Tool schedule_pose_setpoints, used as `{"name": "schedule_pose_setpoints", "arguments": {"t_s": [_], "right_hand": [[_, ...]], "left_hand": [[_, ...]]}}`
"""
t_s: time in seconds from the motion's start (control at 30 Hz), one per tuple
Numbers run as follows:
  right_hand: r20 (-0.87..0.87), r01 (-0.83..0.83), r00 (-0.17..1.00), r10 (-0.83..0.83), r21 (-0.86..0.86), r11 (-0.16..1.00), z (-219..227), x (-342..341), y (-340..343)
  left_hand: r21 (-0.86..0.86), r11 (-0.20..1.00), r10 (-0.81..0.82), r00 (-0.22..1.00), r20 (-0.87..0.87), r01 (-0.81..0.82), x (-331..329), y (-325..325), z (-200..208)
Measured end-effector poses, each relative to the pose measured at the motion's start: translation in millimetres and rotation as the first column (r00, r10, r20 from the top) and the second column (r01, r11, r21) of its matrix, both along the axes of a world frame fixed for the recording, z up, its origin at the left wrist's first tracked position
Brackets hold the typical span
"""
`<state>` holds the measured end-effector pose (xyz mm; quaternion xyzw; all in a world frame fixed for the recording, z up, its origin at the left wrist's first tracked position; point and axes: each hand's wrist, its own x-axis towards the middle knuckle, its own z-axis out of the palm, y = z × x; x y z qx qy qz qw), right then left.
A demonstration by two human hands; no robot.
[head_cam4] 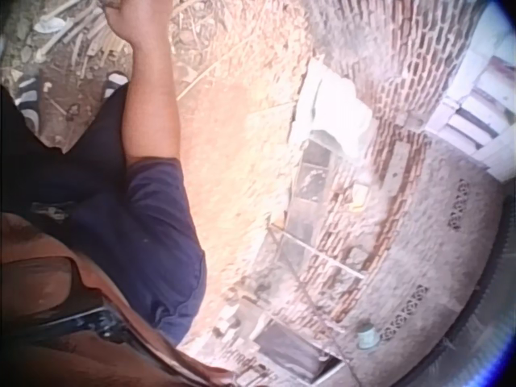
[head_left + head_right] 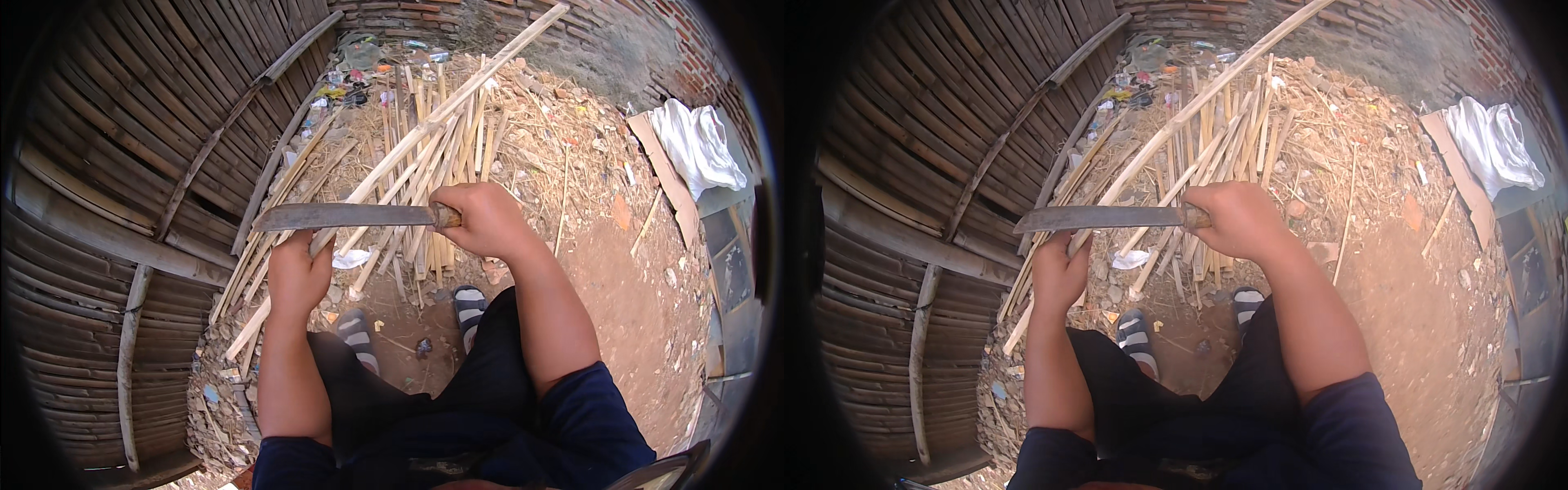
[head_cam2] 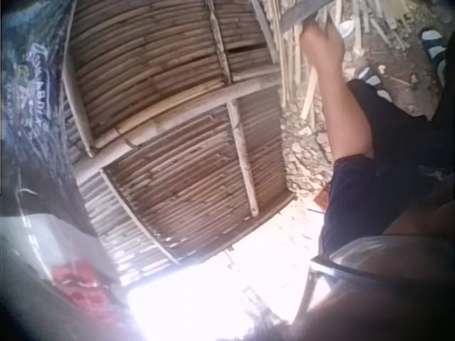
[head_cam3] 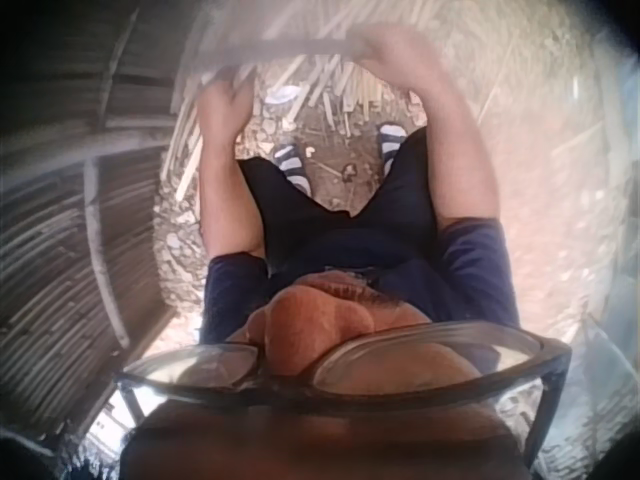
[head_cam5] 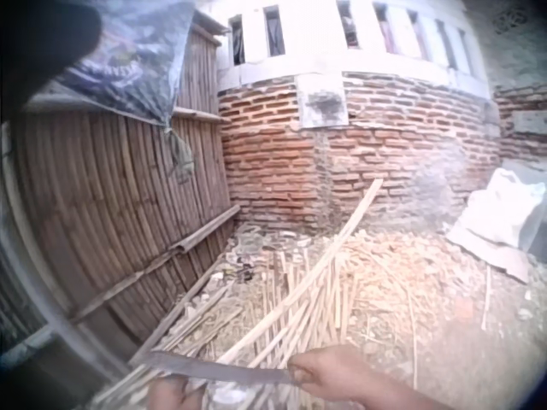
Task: The person shaves a strip of wood using a machete, holding the wood piece by hand and repeatedly sliding the blade along the surface to remove thin shavings.
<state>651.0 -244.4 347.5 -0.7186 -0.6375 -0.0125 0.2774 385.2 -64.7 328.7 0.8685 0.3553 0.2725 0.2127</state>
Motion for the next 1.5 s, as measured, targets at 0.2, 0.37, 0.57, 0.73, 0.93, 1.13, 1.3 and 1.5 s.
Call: {"name": "schedule_pose_setpoints", "arguments": {"t_s": [0.2,0.37,0.57,0.73,0.93,1.13,1.3,1.5], "right_hand": [[-0.304,0.385,0.877,-0.372,-0.019,0.923,7,41,-15],[-0.347,0.318,0.887,-0.303,-0.015,0.948,9,35,-18],[-0.002,0.015,1.000,-0.015,-0.023,1.000,-3,1,1],[-0.094,0.132,0.987,-0.131,0.010,0.991,0,16,-4],[-0.379,0.331,0.872,-0.310,-0.010,0.943,7,40,-16],[-0.128,0.094,0.987,-0.096,-0.020,0.995,-3,17,-6],[-0.045,0.090,0.995,-0.092,-0.039,0.995,4,7,-2],[-0.452,0.364,0.827,-0.334,-0.021,0.931,2,47,-15]], "left_hand": [[-0.123,0.992,0.026,0.999,0.038,-0.021,-1,-4,14],[-0.139,0.990,0.023,0.999,0.042,-0.017,2,-7,16],[0.131,0.989,-0.076,0.996,0.045,0.069,2,3,-7],[-0.033,0.999,-0.007,0.998,0.057,0.009,0,-2,4],[-0.073,0.997,0.031,0.997,0.077,-0.025,-1,1,8],[-0.027,1.000,0.011,0.995,0.099,-0.008,3,-2,5],[0.037,0.999,0.012,0.997,0.070,-0.015,-1,4,0],[0.035,0.999,0.035,0.995,0.090,-0.039,-3,4,5]]}}
